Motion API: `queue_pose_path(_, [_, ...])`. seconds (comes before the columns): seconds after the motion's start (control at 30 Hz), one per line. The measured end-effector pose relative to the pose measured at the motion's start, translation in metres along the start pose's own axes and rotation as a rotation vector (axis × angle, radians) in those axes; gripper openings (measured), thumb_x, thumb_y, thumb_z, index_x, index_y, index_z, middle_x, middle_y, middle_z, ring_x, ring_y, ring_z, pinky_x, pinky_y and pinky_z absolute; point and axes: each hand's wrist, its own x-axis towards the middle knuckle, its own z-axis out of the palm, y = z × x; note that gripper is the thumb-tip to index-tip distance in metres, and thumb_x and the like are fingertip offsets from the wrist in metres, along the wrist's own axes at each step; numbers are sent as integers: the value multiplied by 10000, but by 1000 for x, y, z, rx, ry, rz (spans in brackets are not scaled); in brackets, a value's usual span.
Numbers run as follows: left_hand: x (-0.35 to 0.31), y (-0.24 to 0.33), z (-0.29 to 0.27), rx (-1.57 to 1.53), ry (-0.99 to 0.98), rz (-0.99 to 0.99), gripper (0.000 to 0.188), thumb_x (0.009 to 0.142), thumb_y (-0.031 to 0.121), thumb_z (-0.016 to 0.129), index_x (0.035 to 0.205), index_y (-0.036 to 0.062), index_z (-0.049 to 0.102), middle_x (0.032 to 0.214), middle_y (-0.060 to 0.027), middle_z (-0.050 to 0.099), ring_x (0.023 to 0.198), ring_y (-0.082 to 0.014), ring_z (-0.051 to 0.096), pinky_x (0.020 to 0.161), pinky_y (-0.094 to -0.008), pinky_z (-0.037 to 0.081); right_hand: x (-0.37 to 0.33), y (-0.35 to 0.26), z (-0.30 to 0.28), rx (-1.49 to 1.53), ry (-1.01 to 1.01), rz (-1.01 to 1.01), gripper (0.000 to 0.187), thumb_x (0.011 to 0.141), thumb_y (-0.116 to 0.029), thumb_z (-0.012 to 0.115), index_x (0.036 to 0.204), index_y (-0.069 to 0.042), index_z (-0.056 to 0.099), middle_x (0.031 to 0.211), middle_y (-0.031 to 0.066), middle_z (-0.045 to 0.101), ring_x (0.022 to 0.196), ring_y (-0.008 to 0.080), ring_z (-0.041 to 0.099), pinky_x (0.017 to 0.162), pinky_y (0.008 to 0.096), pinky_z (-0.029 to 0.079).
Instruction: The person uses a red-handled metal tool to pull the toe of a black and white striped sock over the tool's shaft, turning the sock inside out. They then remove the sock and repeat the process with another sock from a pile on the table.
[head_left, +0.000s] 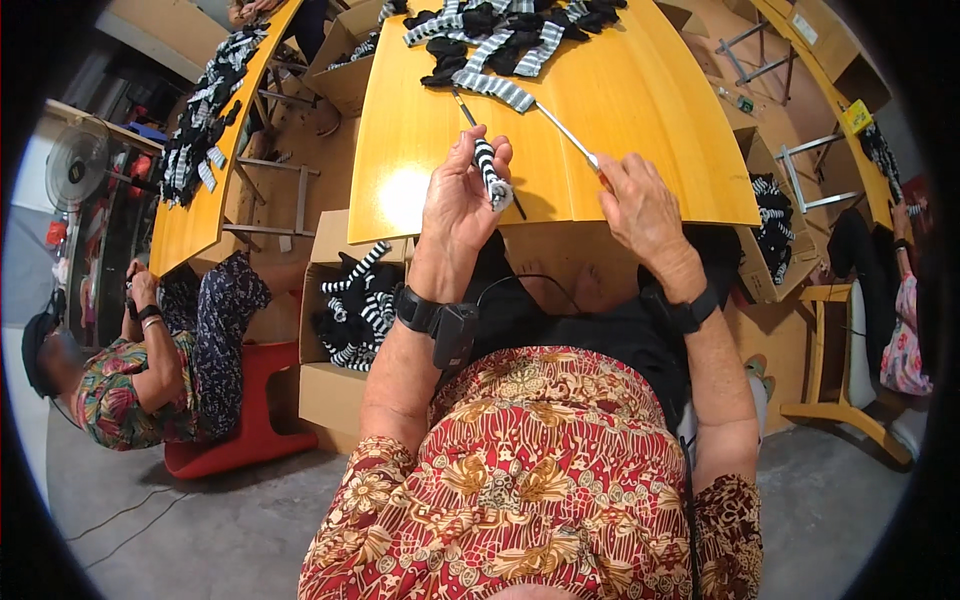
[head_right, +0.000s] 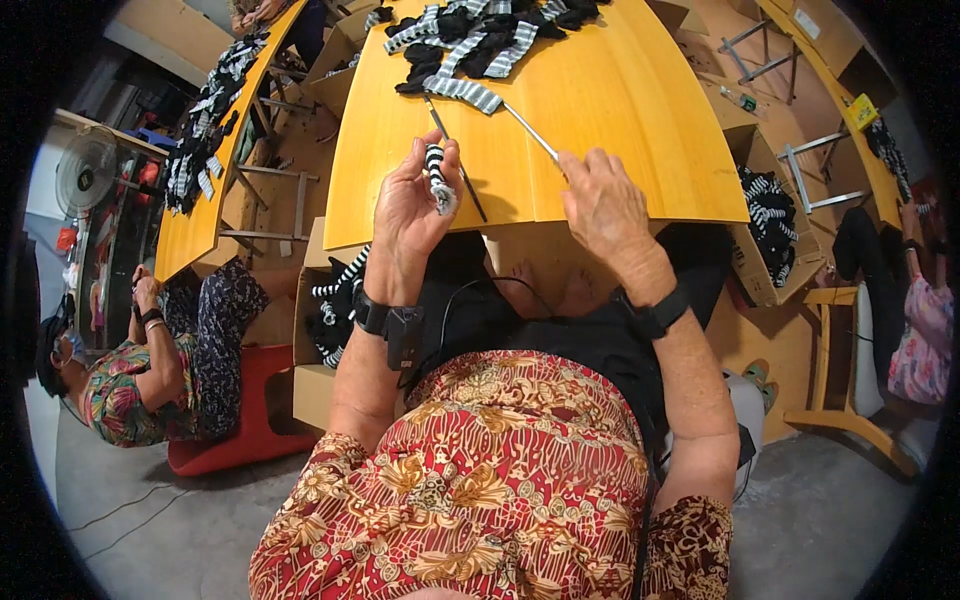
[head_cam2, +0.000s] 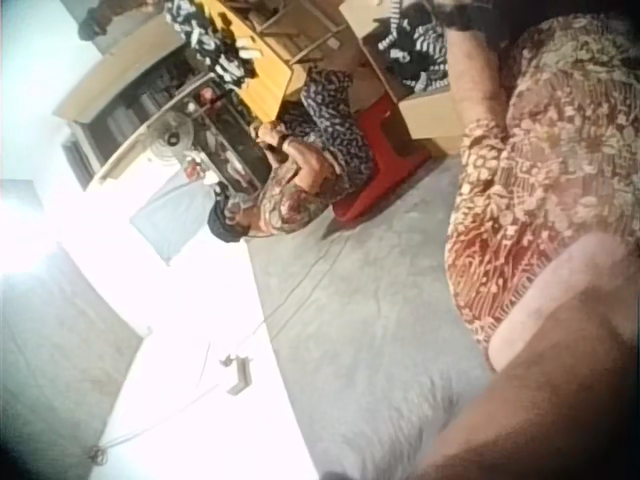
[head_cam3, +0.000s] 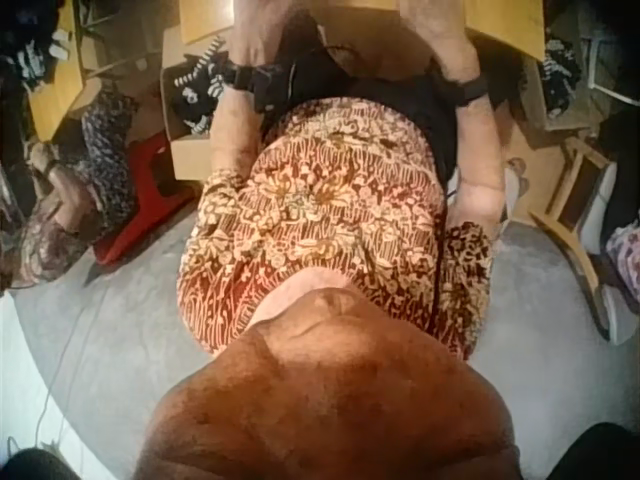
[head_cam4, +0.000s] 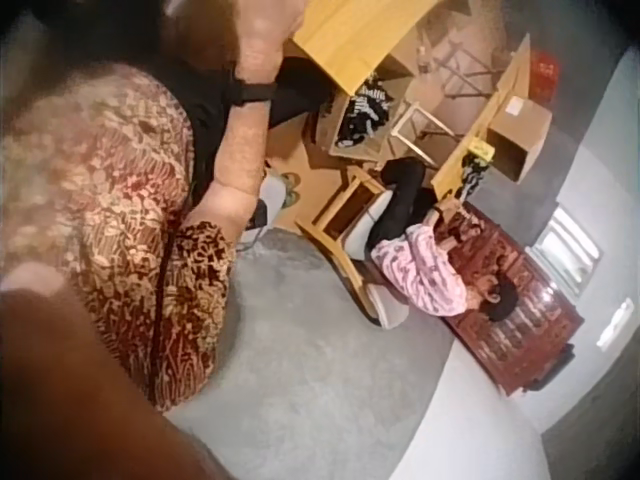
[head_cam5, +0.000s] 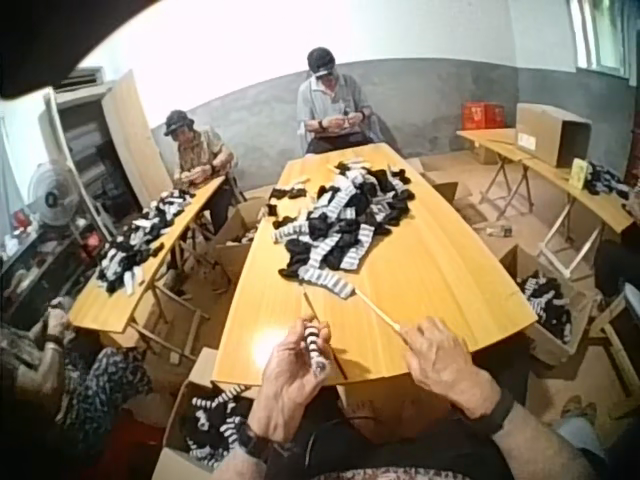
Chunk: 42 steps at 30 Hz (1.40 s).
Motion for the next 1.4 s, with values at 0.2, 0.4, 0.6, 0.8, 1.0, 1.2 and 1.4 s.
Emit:
queue_pose_path(0.2, [8, 6, 2, 6, 72, 58, 225, 957, 180, 568, 1050, -19, 524, 952, -148, 604, 853, -232, 664, 692, -286, 612, -25, -16, -18, 291, 81, 83, 306, 820, -39, 589, 1125, -15, 604, 815, 163, 563, 702, 318, 580, 634, 391, 483])
queue_pose_path(0.4, [15, 10, -1, -61, 134, 124, 212, 917, 174, 631, 989, -4, 539, 902, -154, 632, 854, -243, 680, 686, -286, 620, -66, -51, -100, 671, 102, 32, 354, 781, 82, 607, 1125, 7, 651, 757, 71, 560, 652, 138, 543, 587, 256, 434])
queue_pose_path(0.6, [16, 6, 11, -56, 127, 135, 218, 899, 193, 656, 910, 6, 544, 883, -154, 640, 837, -257, 685, 669, -297, 618, -90, -54, -109, 789, -1, 40, 388, 760, 85, 611, 1135, 1, 661, 829, 69, 633, 692, 129, 581, 599, 234, 452])
queue_pose_path(0.8, [16, 2, 7, -49, 154, 114, 238, 903, 213, 649, 942, 0, 553, 916, -163, 650, 832, -246, 688, 676, -300, 618, -91, -52, -103, 824, -58, 113, 392, 768, 81, 609, 1146, -9, 660, 823, 71, 626, 692, 114, 576, 600, 241, 458])
queue_pose_path(1.0, [11, -9, 11, 15, 156, 124, 238, 908, 209, 645, 974, -2, 556, 930, -164, 652, 849, -248, 688, 692, -297, 618, -91, -54, -90, 793, -52, 134, 387, 780, 73, 611, 1156, -8, 650, 824, 83, 611, 689, 133, 583, 586, 246, 458])
queue_pose_path(1.2, [0, -15, 20, 139, 73, 152, 248, 940, 214, 601, 1066, 11, 534, 978, -144, 628, 915, -246, 665, 739, -302, 608, -87, -62, -89, 749, -20, 68, 389, 771, 81, 621, 1147, -17, 652, 818, 91, 604, 683, 148, 590, 582, 257, 471])
queue_pose_path(1.4, [0, -10, 26, 91, 40, 185, 284, 966, 217, 555, 1145, 5, 497, 1019, -127, 598, 959, -247, 626, 771, -319, 579, -91, -60, -83, 692, 1, 116, 399, 771, 77, 621, 1158, -19, 642, 835, 96, 594, 683, 162, 594, 588, 265, 481])
